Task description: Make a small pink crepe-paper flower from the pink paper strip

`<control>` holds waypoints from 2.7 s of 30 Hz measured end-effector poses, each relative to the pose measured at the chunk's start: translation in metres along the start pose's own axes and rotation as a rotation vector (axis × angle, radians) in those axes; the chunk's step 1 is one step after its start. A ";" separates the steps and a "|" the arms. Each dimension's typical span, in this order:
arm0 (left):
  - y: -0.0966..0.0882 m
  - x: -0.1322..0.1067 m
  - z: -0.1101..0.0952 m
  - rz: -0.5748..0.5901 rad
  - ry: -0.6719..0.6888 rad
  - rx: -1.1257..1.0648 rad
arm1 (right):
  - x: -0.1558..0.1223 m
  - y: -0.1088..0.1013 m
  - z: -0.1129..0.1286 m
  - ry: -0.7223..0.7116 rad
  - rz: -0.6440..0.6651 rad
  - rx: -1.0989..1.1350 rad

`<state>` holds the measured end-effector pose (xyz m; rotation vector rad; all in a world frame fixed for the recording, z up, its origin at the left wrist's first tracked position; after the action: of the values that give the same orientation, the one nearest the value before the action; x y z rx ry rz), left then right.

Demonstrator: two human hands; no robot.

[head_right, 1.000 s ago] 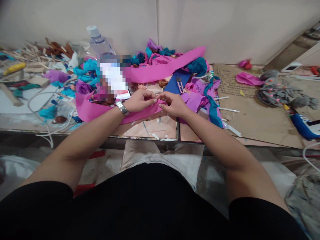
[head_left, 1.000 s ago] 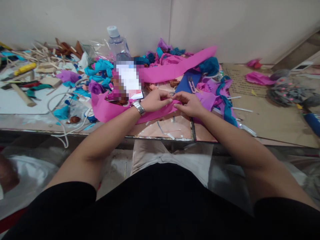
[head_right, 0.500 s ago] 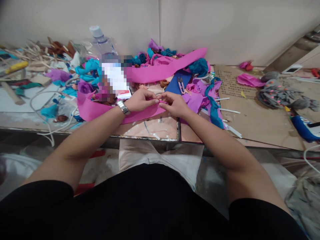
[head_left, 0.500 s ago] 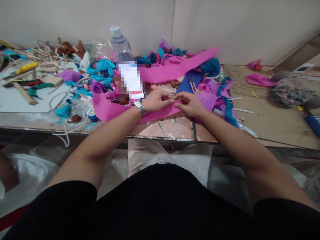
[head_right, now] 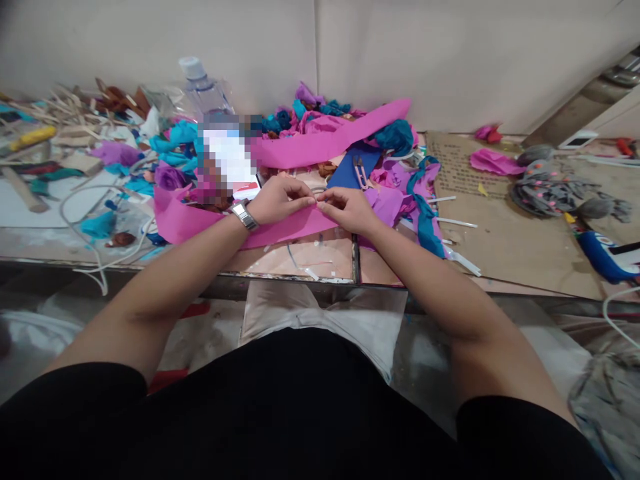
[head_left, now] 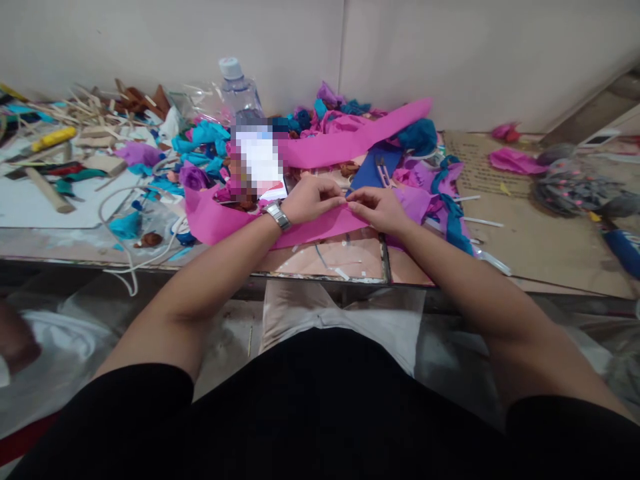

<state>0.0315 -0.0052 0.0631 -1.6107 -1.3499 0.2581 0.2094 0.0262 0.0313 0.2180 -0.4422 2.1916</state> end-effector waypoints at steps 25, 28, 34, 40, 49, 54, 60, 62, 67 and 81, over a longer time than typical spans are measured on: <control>0.012 -0.002 0.000 0.152 0.071 -0.006 | -0.001 0.011 0.003 -0.004 0.186 -0.164; 0.012 -0.002 0.000 0.156 0.068 -0.001 | 0.000 0.012 0.002 0.000 0.187 -0.161; 0.013 -0.002 0.003 0.168 0.054 -0.021 | -0.001 0.011 0.003 0.010 0.186 -0.166; 0.015 -0.002 -0.003 0.183 0.058 -0.038 | -0.004 0.013 0.006 0.029 0.225 -0.145; 0.017 -0.004 -0.007 0.198 0.124 0.006 | -0.003 0.015 0.004 0.023 0.281 -0.154; 0.020 -0.005 -0.008 0.215 0.124 0.022 | -0.004 0.016 0.007 0.018 0.276 -0.183; 0.023 -0.005 -0.009 0.225 0.133 0.040 | -0.006 0.020 0.010 0.023 0.329 -0.182; 0.024 -0.006 -0.009 0.238 0.128 0.049 | -0.006 0.022 0.012 0.008 0.344 -0.185; 0.024 -0.007 -0.011 0.252 0.124 0.059 | -0.006 0.023 0.011 -0.008 0.367 -0.192; 0.025 -0.006 -0.011 0.261 0.153 0.009 | -0.004 0.021 0.009 0.005 0.367 -0.175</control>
<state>0.0529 -0.0135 0.0474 -1.7622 -1.0219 0.2892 0.1957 0.0077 0.0338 0.0364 -0.7140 2.4904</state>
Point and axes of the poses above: each hand's wrist, its own x-axis towards the middle knuckle, its own y-axis out of the palm, z = x × y, the point moved 7 cm from there along x, towards the middle knuckle, and after that the axes turned 12 degrees about x, right-handed, at the moved point
